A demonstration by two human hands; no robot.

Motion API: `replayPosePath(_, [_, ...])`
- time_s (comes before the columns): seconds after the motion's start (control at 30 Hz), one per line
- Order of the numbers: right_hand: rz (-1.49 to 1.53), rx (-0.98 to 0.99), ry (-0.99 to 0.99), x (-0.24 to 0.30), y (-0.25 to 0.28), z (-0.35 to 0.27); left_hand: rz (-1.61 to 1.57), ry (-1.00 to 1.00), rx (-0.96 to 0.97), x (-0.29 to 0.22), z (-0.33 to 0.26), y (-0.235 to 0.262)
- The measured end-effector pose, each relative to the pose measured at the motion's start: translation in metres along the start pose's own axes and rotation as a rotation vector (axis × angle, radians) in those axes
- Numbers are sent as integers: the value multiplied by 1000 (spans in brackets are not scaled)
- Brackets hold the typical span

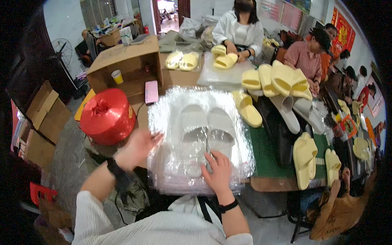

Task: Packing manufactured foam sandals into plastic bags and preparing them for shipping.

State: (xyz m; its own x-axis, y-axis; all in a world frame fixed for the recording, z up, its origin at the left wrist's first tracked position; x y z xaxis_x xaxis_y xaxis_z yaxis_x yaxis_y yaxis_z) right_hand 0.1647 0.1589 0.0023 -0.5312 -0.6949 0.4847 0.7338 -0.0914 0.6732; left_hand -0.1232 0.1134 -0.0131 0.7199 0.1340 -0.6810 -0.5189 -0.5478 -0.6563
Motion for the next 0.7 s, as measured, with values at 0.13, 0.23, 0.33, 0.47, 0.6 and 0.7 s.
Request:
replayPosePath(0.13, [34, 9, 37, 17, 2, 4, -98, -555, -315, -204, 82, -14])
replayPosePath(0.23, [9, 1, 21, 4, 1, 1, 2, -563, -214, -199, 129, -9])
replayPosePath(0.33, [48, 8, 38, 15, -3, 6, 888, -542, 16, -153, 129, 22])
replayPosePath(0.47, [7, 0, 25, 9, 1, 1, 978, -751, 283, -18, 31, -33])
replayPosePath(0.6, [8, -20, 15, 3, -1, -1, 1399, -1003, 601, 41, -81, -91])
replayPosePath(0.7, [15, -33, 40, 8, -1, -2, 1772, -1177, 712, 80, -83, -77])
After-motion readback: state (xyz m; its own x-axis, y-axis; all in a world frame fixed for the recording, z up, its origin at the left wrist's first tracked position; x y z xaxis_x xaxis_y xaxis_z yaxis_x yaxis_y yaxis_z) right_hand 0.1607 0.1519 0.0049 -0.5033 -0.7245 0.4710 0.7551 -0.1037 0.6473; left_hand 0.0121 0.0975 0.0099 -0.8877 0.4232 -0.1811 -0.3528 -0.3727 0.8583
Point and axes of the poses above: each hand's wrist, its own z-axis towards the middle knuckle, its own y-axis out of the back of the hand, x = y × z, the point moved 8 cm from there along z, towards the middle knuckle, and after that the axes turned 4 degrees about -y, right-handed, at the moved point
